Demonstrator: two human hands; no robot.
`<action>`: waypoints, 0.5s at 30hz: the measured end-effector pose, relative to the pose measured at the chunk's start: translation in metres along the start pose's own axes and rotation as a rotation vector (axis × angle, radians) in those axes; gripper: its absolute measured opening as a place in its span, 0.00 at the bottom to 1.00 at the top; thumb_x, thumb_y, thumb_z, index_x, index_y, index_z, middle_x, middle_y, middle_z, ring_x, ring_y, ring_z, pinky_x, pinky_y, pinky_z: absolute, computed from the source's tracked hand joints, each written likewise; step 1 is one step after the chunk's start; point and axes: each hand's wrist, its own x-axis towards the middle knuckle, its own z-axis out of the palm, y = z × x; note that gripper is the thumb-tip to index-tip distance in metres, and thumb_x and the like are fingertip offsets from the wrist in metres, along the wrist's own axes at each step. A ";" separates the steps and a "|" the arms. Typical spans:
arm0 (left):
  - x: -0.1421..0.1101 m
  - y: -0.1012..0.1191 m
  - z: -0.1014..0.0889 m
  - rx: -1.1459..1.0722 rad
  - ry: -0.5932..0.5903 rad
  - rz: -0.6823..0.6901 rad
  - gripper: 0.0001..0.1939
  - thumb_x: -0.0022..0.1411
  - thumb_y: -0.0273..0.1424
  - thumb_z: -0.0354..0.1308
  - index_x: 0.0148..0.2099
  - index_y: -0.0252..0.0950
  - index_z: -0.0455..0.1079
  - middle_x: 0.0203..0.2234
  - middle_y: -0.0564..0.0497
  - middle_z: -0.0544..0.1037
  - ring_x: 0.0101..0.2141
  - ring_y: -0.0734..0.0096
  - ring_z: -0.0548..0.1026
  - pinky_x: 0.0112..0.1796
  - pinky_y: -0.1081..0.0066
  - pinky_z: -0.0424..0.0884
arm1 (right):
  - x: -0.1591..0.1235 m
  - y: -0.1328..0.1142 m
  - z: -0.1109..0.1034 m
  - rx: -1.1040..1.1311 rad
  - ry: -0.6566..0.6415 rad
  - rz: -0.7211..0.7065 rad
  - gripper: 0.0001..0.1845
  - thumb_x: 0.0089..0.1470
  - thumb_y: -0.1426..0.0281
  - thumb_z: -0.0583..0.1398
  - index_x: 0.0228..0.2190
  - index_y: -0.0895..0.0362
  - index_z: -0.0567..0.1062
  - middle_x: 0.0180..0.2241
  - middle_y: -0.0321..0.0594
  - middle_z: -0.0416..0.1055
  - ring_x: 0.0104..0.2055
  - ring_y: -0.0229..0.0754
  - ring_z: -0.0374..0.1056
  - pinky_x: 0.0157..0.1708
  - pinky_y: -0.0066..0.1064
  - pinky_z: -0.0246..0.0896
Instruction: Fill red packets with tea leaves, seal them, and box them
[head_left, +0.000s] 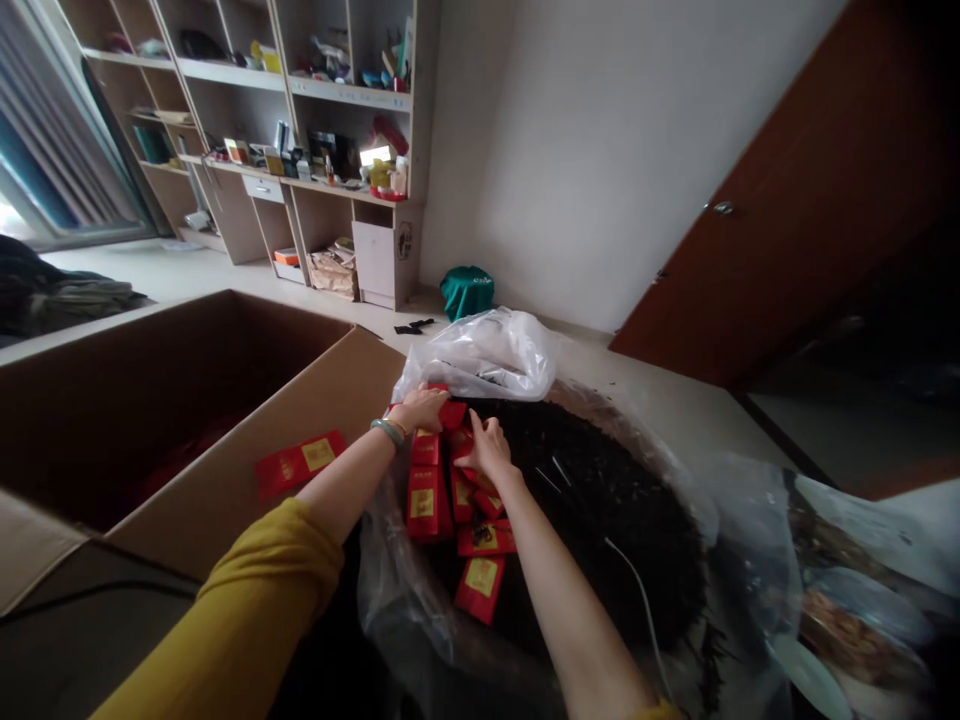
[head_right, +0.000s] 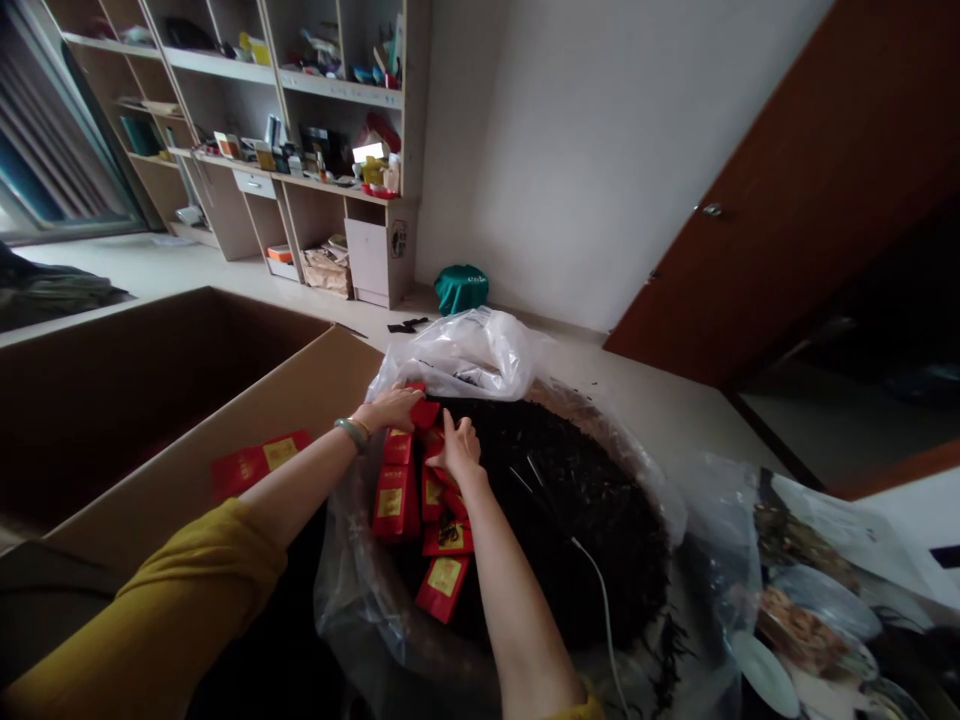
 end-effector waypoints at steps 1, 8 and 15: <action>-0.001 0.000 -0.001 0.000 0.001 0.003 0.28 0.33 0.25 0.66 0.43 0.32 0.71 0.37 0.41 0.77 0.43 0.50 0.71 0.52 0.61 0.56 | -0.003 -0.002 0.002 -0.019 0.000 0.003 0.55 0.37 0.62 0.69 0.62 0.52 0.50 0.51 0.54 0.59 0.50 0.57 0.62 0.46 0.43 0.57; -0.013 0.005 -0.010 -0.357 0.108 -0.267 0.29 0.34 0.34 0.69 0.43 0.32 0.72 0.30 0.44 0.77 0.36 0.53 0.74 0.38 0.65 0.67 | -0.008 0.005 0.007 0.134 0.013 0.045 0.41 0.42 0.67 0.66 0.57 0.55 0.59 0.49 0.52 0.64 0.48 0.54 0.66 0.43 0.39 0.61; -0.045 0.035 0.001 -1.278 0.039 -0.367 0.25 0.43 0.36 0.68 0.44 0.33 0.70 0.29 0.49 0.77 0.28 0.66 0.76 0.32 0.67 0.72 | -0.003 0.030 -0.006 0.893 0.334 0.129 0.43 0.46 0.59 0.62 0.59 0.56 0.51 0.48 0.50 0.69 0.47 0.50 0.70 0.43 0.41 0.67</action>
